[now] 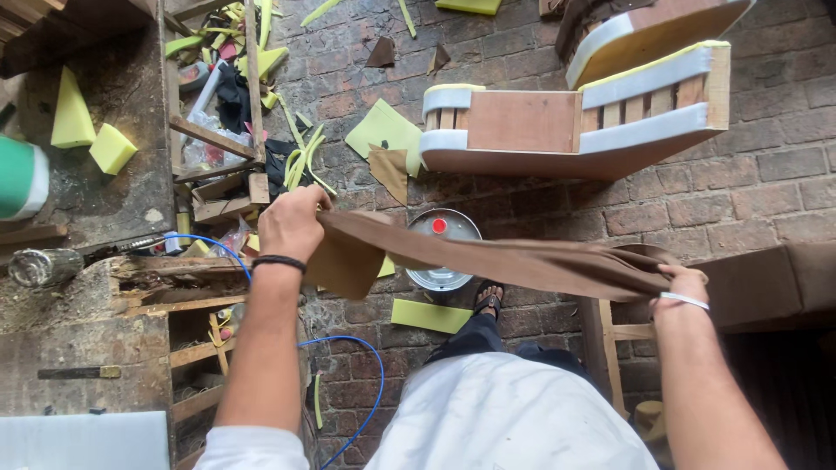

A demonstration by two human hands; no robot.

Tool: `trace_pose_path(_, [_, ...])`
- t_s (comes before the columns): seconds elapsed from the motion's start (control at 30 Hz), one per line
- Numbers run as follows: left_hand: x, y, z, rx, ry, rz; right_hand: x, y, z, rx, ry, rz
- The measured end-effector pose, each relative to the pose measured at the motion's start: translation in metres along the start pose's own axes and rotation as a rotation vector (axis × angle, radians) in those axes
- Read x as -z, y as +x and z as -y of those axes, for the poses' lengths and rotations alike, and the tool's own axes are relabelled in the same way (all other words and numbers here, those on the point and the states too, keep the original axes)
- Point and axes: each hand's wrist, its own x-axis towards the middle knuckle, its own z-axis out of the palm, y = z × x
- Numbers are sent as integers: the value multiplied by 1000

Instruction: The person staples brown fabric onto a wooden chair frame using a pneumatic staple gun, trims excess fabric with scissors, and smooths the material over the frame. The person also handles foam padding and adjusts the fabric to fit the chair's contours.

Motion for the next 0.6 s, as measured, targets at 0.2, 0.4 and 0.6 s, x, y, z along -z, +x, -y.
trace_pose_path(0.2, [-51, -26, 28, 652, -497, -775, 7, -24, -7, 43, 893, 673])
trace_pose_path(0.4, [-115, -34, 24, 749, -1977, -799, 31, -62, 29, 411, 810, 850])
trace_pose_path(0.6, [-165, -9, -11, 486, -2532, -595, 55, -65, 59, 564, 817, 1058])
